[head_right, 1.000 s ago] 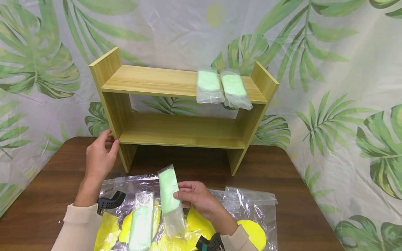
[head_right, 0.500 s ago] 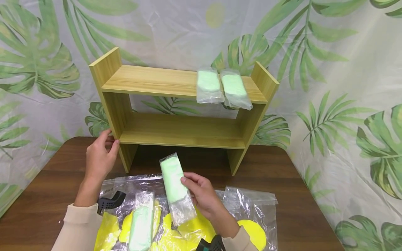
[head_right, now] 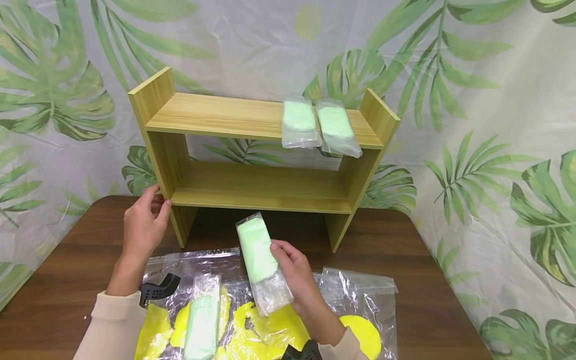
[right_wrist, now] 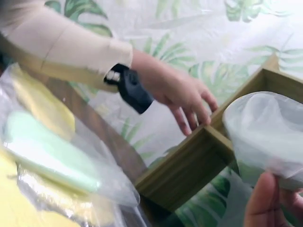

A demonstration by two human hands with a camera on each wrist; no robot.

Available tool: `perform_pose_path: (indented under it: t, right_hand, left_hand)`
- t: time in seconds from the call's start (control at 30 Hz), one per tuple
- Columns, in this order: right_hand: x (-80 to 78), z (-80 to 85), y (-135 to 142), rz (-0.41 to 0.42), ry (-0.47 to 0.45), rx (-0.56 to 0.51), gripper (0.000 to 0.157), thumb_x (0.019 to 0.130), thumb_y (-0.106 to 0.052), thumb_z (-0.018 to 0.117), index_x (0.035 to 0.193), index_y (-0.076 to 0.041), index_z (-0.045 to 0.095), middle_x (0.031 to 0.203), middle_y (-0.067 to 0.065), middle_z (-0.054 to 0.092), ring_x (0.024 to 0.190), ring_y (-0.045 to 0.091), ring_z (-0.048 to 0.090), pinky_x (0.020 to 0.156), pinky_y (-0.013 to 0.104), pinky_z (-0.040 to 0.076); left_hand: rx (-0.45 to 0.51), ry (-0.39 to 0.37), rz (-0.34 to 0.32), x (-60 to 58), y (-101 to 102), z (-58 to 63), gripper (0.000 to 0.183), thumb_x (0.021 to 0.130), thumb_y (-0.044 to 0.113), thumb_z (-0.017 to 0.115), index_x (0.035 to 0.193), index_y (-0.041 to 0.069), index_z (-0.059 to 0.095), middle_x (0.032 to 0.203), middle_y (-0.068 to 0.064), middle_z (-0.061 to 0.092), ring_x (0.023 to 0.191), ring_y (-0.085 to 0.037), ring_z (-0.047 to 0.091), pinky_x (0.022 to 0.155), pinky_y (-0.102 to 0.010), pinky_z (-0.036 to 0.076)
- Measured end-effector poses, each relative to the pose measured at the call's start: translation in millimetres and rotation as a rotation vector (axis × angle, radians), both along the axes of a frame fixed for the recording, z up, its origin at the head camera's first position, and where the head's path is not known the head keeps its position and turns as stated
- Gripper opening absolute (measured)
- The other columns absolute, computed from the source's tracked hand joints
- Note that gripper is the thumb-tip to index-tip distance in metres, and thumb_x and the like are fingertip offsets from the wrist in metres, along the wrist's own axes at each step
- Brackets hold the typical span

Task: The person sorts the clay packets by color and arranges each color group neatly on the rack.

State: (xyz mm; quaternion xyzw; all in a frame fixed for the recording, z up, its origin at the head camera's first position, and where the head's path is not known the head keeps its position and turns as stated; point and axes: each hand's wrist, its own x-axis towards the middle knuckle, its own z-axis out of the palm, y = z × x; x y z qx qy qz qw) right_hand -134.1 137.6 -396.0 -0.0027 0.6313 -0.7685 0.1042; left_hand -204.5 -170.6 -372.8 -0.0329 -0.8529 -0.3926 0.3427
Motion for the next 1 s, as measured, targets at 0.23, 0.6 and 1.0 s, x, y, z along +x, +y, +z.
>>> perform_pose_path:
  t: [0.23,0.6,1.0]
  right_hand:
    - [-2.7,2.3,5,0.076,-0.012,-0.044,0.04,0.101,-0.028,0.05,0.133,-0.004,0.051,0.115,0.009,0.057,0.101,0.021,0.054,0.084,0.032,0.048]
    - [-0.2,16.5,14,0.202,0.04,-0.166,0.042,0.101,-0.008,0.04,0.142,0.003,0.035,0.122,0.009,0.053,0.102,0.019,0.055,0.086,0.03,0.049]
    - [-6.3,55.3,20,0.233,0.221,-0.174,0.048,0.102,-0.008,0.044,0.146,0.005,0.03,0.122,0.005,0.06,0.102,0.015,0.062,0.086,0.027,0.051]
  left_hand:
    - [0.0,-0.001,-0.003,-0.1,1,1.1,0.035,0.093,0.004,0.059,0.128,-0.002,0.056,0.098,-0.022,0.068,0.084,-0.035,0.066,0.071,-0.052,0.047]
    - [-0.006,-0.01,0.002,-0.1,0,0.9,0.036,0.093,0.005,0.059,0.128,-0.002,0.056,0.098,-0.022,0.067,0.084,-0.035,0.066,0.072,-0.052,0.047]
    - [-0.007,-0.006,0.006,-1.5,-1,-0.9,0.036,0.092,0.006,0.06,0.127,-0.002,0.056,0.098,-0.022,0.068,0.083,-0.035,0.067,0.073,-0.053,0.047]
